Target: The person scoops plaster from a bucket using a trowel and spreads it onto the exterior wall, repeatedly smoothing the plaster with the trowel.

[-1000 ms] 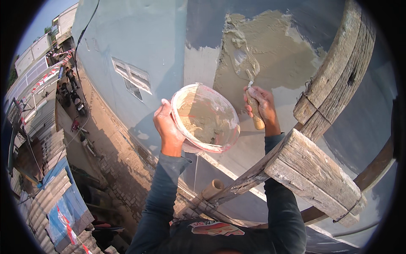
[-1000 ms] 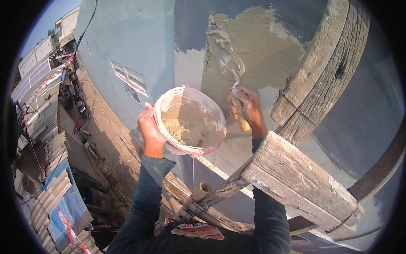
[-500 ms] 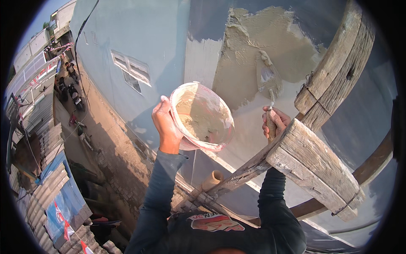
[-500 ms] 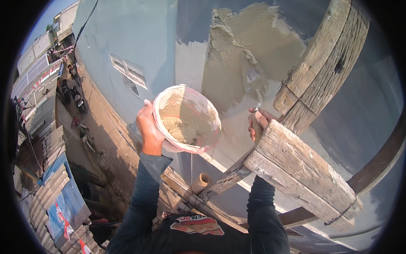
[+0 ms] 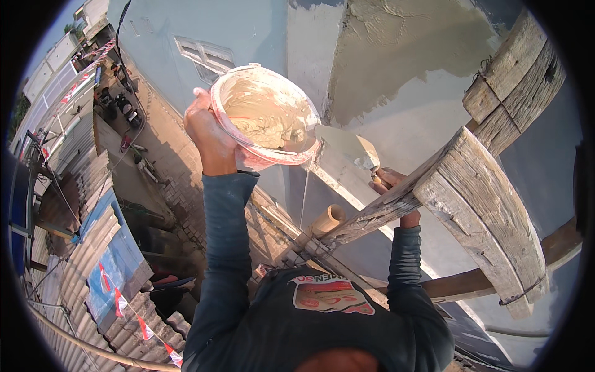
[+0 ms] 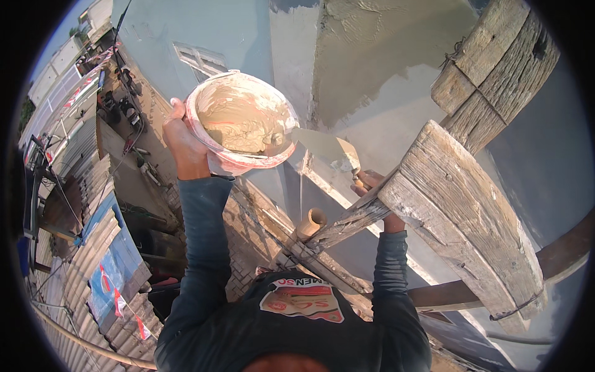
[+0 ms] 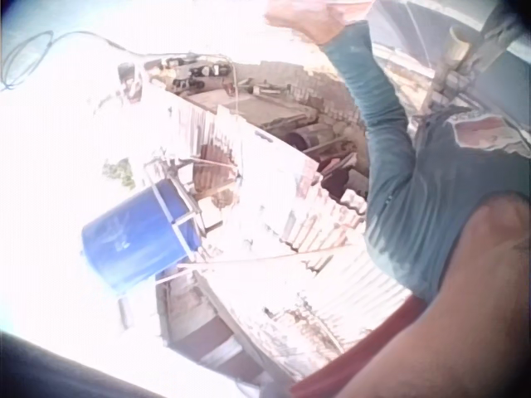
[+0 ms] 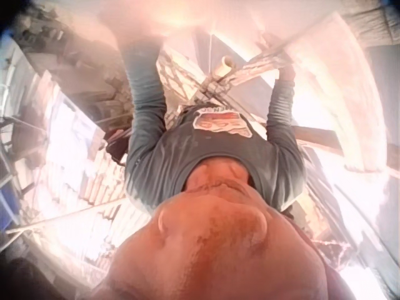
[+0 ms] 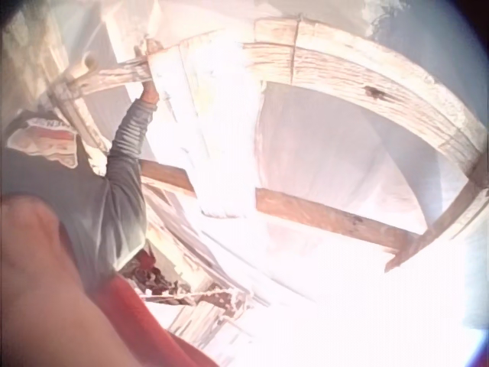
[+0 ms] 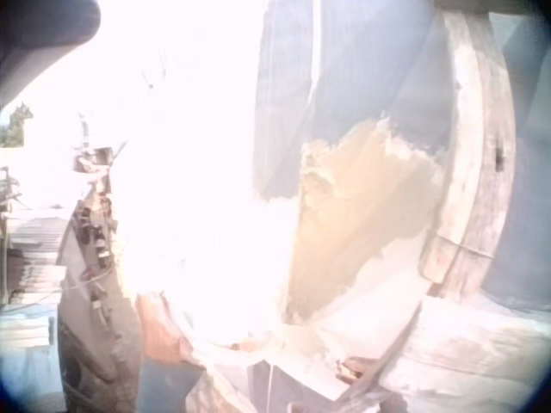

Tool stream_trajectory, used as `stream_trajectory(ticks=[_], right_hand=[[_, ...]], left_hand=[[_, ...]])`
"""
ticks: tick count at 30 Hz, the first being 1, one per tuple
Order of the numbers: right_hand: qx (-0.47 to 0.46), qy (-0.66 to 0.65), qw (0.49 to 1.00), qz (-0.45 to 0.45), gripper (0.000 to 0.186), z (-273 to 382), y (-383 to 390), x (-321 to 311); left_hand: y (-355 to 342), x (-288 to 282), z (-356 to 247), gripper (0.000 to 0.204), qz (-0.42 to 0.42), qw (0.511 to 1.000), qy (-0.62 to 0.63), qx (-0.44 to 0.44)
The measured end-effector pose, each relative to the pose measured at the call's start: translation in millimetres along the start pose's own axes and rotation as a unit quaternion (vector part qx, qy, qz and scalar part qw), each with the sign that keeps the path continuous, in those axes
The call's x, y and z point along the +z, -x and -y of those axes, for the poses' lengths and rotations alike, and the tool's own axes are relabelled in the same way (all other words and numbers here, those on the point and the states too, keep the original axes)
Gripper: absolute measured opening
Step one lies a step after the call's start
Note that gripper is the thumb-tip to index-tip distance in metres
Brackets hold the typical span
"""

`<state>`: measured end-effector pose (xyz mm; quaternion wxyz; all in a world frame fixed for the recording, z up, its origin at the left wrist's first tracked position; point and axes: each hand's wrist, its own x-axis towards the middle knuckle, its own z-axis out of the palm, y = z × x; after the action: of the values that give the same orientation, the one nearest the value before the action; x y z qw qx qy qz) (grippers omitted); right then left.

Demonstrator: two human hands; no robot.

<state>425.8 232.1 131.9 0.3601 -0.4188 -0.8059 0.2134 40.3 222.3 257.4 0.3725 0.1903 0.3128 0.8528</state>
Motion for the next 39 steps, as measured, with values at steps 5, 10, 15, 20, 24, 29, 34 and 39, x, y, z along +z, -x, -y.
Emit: stream_trajectory(ticks=[5, 10, 15, 20, 24, 29, 34, 39], right_hand=[[0.047, 0.048, 0.997, 0.049, 0.039, 6, -13, -8], [-0.098, 0.118, 0.987, 0.045, 0.036, 45, -67, 5], [-0.204, 0.172, 0.943, 0.199, 0.031, 37, -82, 31], [-0.112, -0.102, 0.914, 0.377, 0.039, 22, -70, 66], [-0.058, -0.183, 0.902, 0.388, 0.037, 27, -71, 65], [-0.091, -0.12, 0.949, 0.277, 0.034, 42, -92, 26], [-0.056, -0.161, 0.98, 0.103, 0.032, 58, -126, -12], [-0.023, -0.405, 0.913, -0.049, 0.034, 105, -179, -49]], left_hand=[[6, -22, -23, 0.035, 0.086, 0.991, -0.079, 0.062], [8, -32, -40, 0.032, 0.115, 0.981, -0.156, 0.018], [15, -49, -36, 0.032, 0.116, 0.983, -0.14, -0.03], [10, -68, -14, 0.032, 0.083, 0.975, -0.205, -0.003], [10, -82, -10, 0.036, 0.066, 0.986, -0.151, -0.002], [21, -86, -3, 0.04, 0.056, 0.996, -0.062, 0.03], [35, -100, 6, 0.05, 0.082, 0.993, -0.075, 0.026], [40, -121, 24, 0.032, 0.03, 0.996, -0.075, -0.024]])
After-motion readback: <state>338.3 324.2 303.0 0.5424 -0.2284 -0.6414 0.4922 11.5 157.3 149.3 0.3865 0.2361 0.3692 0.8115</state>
